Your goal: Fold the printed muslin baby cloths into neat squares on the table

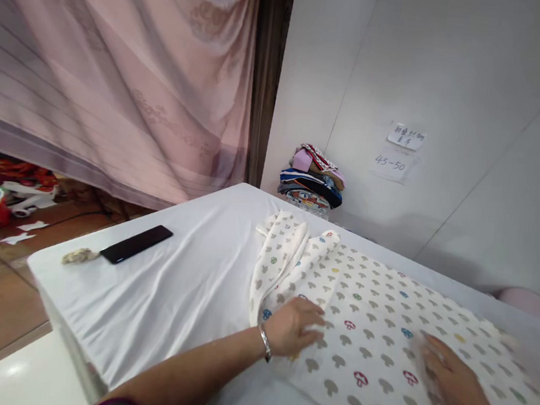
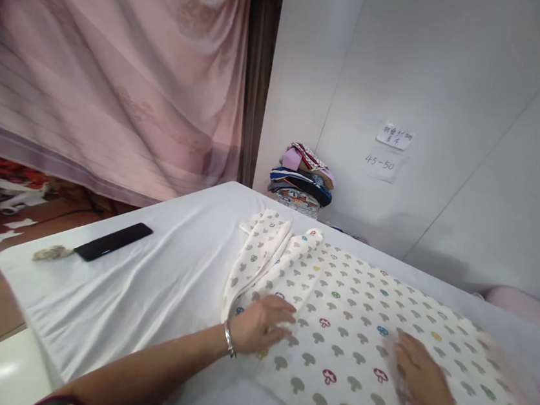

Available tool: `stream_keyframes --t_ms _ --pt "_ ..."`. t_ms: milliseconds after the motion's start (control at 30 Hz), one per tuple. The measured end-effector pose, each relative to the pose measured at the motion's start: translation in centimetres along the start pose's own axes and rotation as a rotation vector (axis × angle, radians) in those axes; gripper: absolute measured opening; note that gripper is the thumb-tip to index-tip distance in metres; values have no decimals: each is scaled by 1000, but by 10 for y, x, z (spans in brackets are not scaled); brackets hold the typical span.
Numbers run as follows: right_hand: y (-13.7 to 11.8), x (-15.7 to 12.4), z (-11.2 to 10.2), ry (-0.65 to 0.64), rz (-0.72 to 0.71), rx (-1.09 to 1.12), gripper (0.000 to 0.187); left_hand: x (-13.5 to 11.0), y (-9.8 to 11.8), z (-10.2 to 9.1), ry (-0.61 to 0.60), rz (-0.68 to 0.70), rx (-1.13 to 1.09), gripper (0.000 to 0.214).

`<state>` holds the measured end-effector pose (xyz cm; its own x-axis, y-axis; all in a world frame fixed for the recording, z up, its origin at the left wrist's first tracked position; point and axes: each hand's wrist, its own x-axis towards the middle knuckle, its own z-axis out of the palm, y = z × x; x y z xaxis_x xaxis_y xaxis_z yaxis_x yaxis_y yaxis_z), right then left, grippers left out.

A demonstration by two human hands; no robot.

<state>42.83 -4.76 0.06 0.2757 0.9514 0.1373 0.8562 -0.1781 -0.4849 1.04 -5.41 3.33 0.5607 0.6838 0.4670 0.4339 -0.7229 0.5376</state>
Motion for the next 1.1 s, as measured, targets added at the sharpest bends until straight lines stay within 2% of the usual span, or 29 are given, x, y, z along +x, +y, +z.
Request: stream_keyframes --t_ms 100,133,200,300,400,467,533,633,733,900,1100 --pt "-98 -13 25 -283 -78 215 41 9 -23 -28 227 -271 193 26" --pt "-133 -17 33 -361 -114 294 39 10 -32 -35 267 -387 266 29" --pt "-202 -21 51 -504 -192 488 37 7 -50 -41 251 -578 373 36" --pt "-287 -15 82 -531 -174 730 37 -3 -67 -39 134 -666 448 30" --pt "-337 4 114 -432 -14 694 29 -11 -71 -34 93 -627 489 15" --pt "-348 19 131 -393 71 612 23 -13 -72 -33 100 -624 485 10" --pt "-349 33 142 -377 132 532 18 -13 -72 -34 112 -627 471 10" --pt "-343 44 150 -378 215 446 11 -12 -73 -35 124 -617 454 11" --pt "-343 47 153 -418 276 465 9 -12 -74 -34 131 -624 436 13" --pt "-350 48 162 -457 257 683 19 -13 -75 -33 141 -615 386 13" --pt "-354 64 181 -313 197 754 31 -12 -75 -35 140 -627 348 15"
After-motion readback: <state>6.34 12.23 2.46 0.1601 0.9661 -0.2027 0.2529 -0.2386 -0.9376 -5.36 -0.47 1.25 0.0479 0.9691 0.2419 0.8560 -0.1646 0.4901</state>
